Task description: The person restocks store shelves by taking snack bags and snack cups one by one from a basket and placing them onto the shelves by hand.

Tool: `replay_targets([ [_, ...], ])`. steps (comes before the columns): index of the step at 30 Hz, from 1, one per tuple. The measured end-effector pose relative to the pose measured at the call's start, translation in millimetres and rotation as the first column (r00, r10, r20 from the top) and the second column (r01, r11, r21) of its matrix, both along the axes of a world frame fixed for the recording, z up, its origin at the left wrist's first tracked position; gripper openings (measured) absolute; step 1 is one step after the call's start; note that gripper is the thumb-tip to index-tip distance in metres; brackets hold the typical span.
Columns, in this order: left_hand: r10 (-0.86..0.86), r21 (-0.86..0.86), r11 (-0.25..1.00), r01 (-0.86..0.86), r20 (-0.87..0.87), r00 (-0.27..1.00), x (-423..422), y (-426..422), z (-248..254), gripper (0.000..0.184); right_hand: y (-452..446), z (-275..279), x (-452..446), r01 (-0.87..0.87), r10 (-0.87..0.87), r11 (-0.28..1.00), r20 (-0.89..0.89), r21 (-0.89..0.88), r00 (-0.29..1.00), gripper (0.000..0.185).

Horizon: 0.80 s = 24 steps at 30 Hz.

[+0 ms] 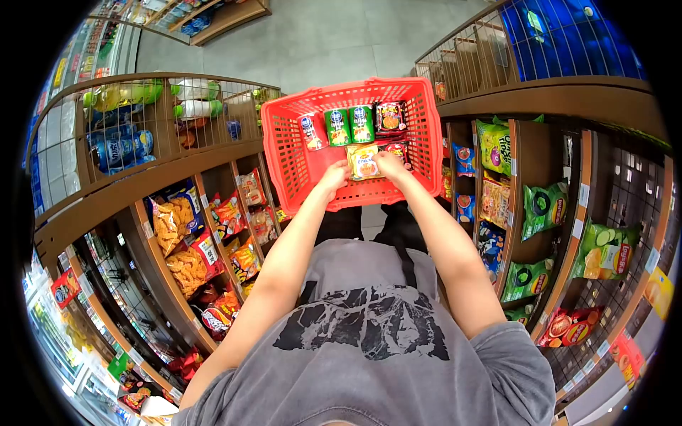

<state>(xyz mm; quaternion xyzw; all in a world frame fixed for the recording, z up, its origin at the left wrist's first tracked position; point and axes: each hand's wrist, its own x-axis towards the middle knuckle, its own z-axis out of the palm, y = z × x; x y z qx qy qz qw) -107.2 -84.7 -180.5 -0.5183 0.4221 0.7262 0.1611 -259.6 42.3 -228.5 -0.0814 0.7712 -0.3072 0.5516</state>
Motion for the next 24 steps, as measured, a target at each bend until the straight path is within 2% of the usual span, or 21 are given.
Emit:
replay_targets([
  [4,-0.031,0.068,0.997,0.033,-0.035,0.999,2,-2,-23,0.055,-14,26,5,0.070,-0.070,0.997,0.034,0.010,0.997,0.037],
  [7,-0.016,0.065,0.998,0.016,0.002,1.000,1,0,-23,0.051,-14,15,2,0.054,-0.060,0.995,0.067,0.078,0.996,0.033],
  [8,-0.012,0.035,0.999,0.013,-0.025,1.000,2,1,-22,0.049,-12,7,3,0.066,-0.074,0.996,0.117,0.068,0.990,0.029],
  [13,0.001,-0.083,0.996,-0.006,-0.069,0.998,9,9,-33,0.040,-9,27,0,0.022,-0.019,1.000,0.146,-0.014,0.989,0.025],
  [15,0.024,-0.077,0.996,-0.033,-0.116,0.993,9,9,-23,0.037,-8,28,0,-0.005,0.012,0.998,0.104,-0.067,0.994,0.027],
  [17,0.044,-0.114,0.992,-0.057,-0.109,0.993,6,7,11,0.036,-5,15,1,0.023,-0.013,0.987,0.067,-0.161,0.998,0.030],
  [19,0.071,-0.149,0.985,-0.086,-0.106,0.992,5,8,25,0.035,-5,47,-1,0.043,-0.015,0.961,0.102,-0.272,0.995,0.033],
  [20,0.111,-0.189,0.972,-0.140,-0.155,0.982,7,9,26,0.036,-5,65,-5,0.005,0.011,0.977,0.074,-0.213,0.997,0.034],
  [22,0.167,-0.236,0.947,-0.219,-0.219,0.961,4,14,43,0.038,-3,89,-5,-0.028,0.034,0.969,0.022,-0.246,0.999,0.036],
  [24,0.256,-0.354,0.870,-0.342,-0.268,0.929,3,23,61,0.036,0,103,-5,-0.039,0.033,0.947,-0.023,-0.320,0.999,0.041],
])
